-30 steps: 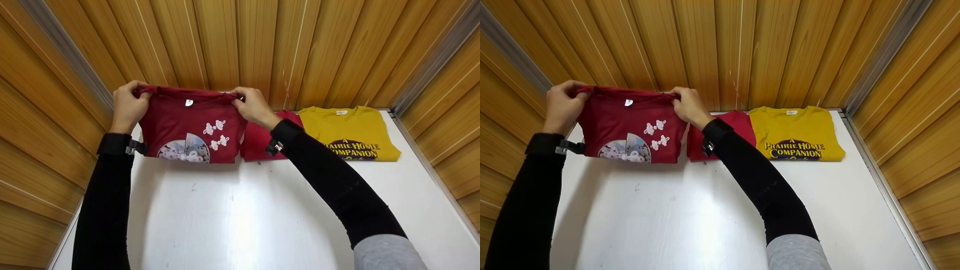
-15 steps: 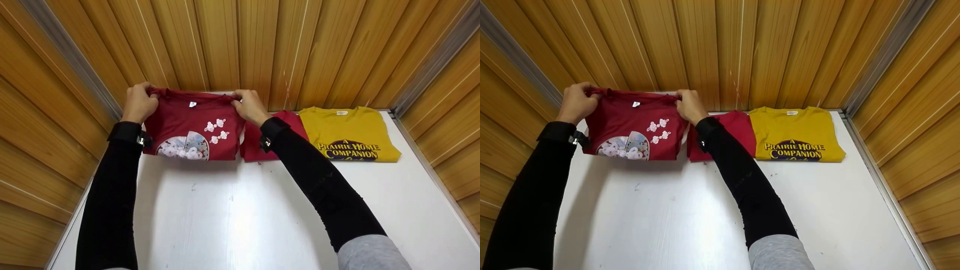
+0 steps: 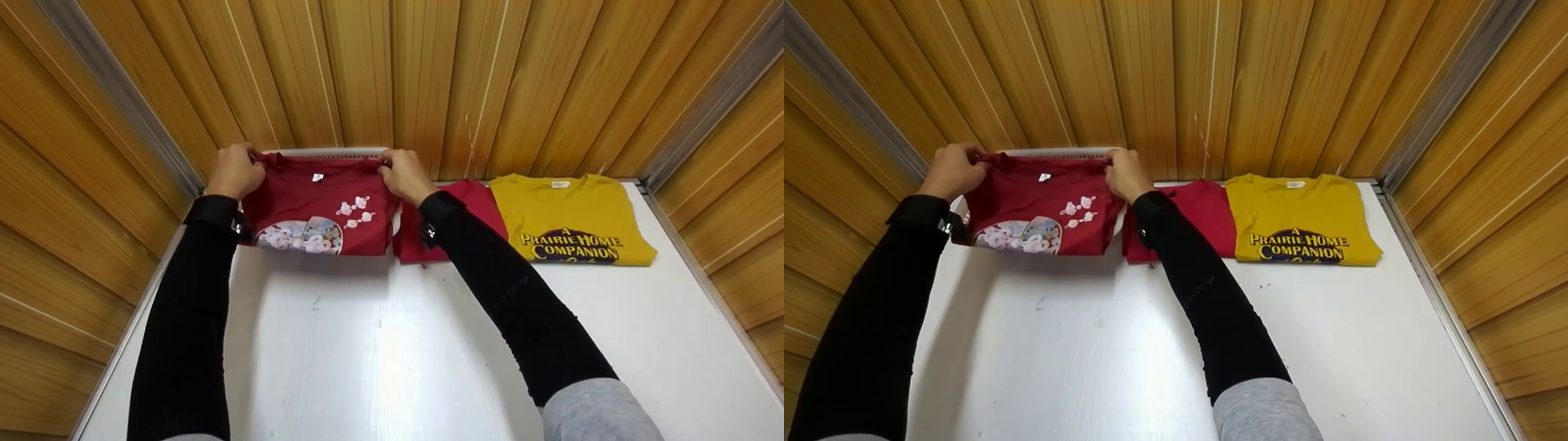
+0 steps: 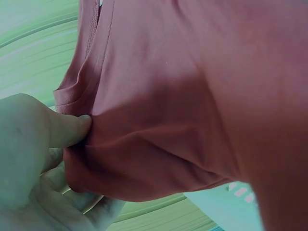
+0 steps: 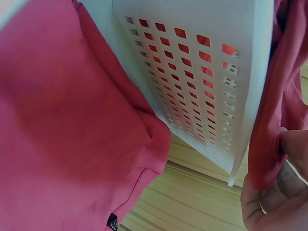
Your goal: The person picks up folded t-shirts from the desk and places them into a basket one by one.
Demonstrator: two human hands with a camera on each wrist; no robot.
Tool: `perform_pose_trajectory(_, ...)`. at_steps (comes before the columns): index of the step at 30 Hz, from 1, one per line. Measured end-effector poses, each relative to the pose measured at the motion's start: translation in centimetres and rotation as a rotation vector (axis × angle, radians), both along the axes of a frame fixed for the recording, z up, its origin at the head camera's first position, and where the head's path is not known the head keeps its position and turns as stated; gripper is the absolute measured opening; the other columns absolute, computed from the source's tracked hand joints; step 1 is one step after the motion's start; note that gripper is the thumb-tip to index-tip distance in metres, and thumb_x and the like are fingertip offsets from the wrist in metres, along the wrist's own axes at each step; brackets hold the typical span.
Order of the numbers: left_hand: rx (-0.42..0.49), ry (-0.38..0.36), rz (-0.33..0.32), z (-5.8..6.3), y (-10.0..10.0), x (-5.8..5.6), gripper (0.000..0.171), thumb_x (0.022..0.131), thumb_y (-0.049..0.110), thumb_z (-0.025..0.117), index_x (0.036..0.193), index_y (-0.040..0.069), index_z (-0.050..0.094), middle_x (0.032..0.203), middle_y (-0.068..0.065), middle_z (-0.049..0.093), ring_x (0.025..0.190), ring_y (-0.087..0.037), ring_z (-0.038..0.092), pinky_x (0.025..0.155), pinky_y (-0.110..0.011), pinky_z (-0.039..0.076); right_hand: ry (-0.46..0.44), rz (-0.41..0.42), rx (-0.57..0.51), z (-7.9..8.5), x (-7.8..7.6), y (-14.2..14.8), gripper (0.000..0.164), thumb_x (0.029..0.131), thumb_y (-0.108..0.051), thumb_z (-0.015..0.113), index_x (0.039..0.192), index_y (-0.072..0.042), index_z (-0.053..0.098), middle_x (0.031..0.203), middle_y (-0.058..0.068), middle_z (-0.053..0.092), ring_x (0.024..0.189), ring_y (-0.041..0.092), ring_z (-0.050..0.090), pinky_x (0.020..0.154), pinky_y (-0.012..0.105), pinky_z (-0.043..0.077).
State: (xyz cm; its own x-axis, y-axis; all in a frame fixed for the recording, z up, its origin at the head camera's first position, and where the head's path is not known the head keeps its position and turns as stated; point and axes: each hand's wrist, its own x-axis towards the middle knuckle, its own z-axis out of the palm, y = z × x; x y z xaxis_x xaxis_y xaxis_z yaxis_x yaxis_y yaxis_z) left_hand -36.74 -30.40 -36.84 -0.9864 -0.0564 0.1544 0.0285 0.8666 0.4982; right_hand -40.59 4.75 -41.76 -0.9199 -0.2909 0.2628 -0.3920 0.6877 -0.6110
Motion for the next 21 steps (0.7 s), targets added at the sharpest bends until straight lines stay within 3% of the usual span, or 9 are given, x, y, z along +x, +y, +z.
perform_pose_trajectory(7,-0.013,-0.021,0.001,-0.2,0.8,-0.7,0.035,0.099,0.014,0.055,0.124,-0.002,0.074,0.133,-0.032,0.071,0.125,-0.048,0.065,0.108,-0.062,0.052,-0.049,-0.022,0.044,0.0,-0.4,-0.2,0.035,0.105,-0.006,0.058,0.135,-0.005,0.077,0.138,0.015,0.078,0.137,0.031,0.069,0.118,0.042,0.053)
perform_pose_trajectory(21,0.013,-0.049,0.024,-1.3,0.3,-0.5,0.039,0.097,0.010,0.054,0.127,-0.003,0.074,0.138,-0.035,0.069,0.127,-0.049,0.063,0.108,-0.061,0.051,-0.032,0.014,-0.007,-0.4,-0.6,0.0,0.028,0.107,-0.005,0.063,0.130,-0.003,0.079,0.132,0.016,0.080,0.129,0.030,0.072,0.113,0.042,0.055)
